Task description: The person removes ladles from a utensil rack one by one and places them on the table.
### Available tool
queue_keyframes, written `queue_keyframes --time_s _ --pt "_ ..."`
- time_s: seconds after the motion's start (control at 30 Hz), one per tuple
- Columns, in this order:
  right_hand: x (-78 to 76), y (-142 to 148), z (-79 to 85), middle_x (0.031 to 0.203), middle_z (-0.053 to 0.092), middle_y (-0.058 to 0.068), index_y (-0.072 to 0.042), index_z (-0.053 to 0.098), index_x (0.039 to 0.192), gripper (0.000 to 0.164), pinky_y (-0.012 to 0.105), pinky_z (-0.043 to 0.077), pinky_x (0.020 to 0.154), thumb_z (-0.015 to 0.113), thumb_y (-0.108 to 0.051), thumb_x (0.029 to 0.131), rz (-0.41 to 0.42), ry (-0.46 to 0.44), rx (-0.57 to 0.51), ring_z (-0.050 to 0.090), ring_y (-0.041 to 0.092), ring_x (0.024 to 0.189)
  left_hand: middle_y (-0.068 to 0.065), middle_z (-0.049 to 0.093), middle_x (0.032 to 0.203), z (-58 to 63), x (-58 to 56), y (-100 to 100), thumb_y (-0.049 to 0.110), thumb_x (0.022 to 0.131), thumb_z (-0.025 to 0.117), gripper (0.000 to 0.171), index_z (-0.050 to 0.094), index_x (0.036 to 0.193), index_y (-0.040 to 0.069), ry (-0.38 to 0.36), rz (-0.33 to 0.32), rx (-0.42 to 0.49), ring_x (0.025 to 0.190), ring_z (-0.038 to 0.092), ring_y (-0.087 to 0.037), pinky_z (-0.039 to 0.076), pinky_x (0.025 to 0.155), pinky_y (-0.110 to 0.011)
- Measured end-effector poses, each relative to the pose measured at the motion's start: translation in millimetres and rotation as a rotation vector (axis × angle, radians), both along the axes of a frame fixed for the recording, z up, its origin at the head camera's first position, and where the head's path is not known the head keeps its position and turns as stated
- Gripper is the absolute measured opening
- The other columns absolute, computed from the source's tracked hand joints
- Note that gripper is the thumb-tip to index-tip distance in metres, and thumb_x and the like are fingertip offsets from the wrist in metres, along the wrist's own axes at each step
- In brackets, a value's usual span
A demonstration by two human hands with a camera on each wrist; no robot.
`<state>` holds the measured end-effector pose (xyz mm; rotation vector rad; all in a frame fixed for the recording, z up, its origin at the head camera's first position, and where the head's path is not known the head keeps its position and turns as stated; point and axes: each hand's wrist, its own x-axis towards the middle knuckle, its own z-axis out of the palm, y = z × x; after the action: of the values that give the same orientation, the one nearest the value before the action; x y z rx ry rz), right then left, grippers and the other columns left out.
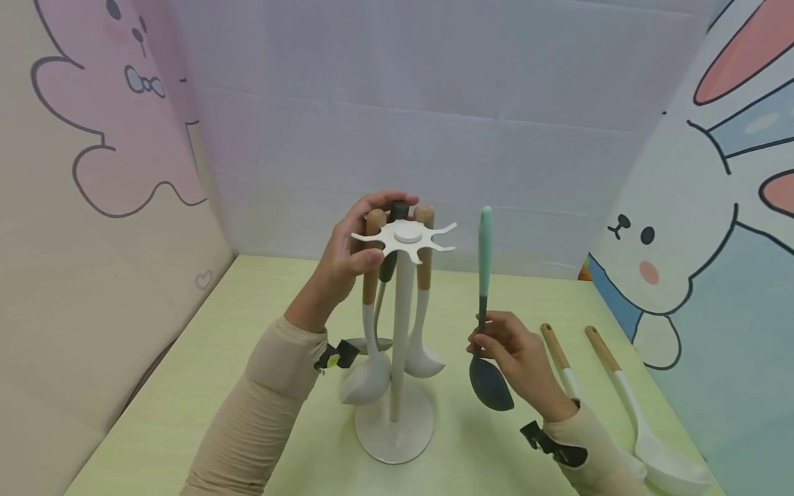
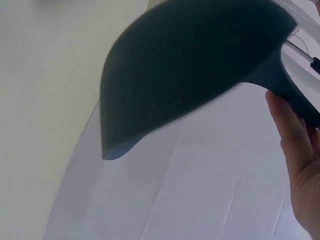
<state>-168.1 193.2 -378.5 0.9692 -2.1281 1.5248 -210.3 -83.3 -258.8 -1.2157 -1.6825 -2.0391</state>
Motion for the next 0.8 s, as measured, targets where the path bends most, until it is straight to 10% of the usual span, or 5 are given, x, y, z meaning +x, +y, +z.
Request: queue_keyframes --time_s 0.8 --pt "-0.8 45.5 -11.0 0.085 0.071 0.019 0.004 0.056 0.116 0.032 0.022 0.056 0.056 0.068 0.011 0.087 -0.363 -0.064 0.131 0.069 0.006 0.069 -0.004 0.059 0.132 0.8 -7.9 -2.6 0.07 0.073 0.072 0.107 0.043 0.135 -0.012 0.029 -0.054 -0.012 0.114 0.057 -0.021 0.046 0.094 -0.033"
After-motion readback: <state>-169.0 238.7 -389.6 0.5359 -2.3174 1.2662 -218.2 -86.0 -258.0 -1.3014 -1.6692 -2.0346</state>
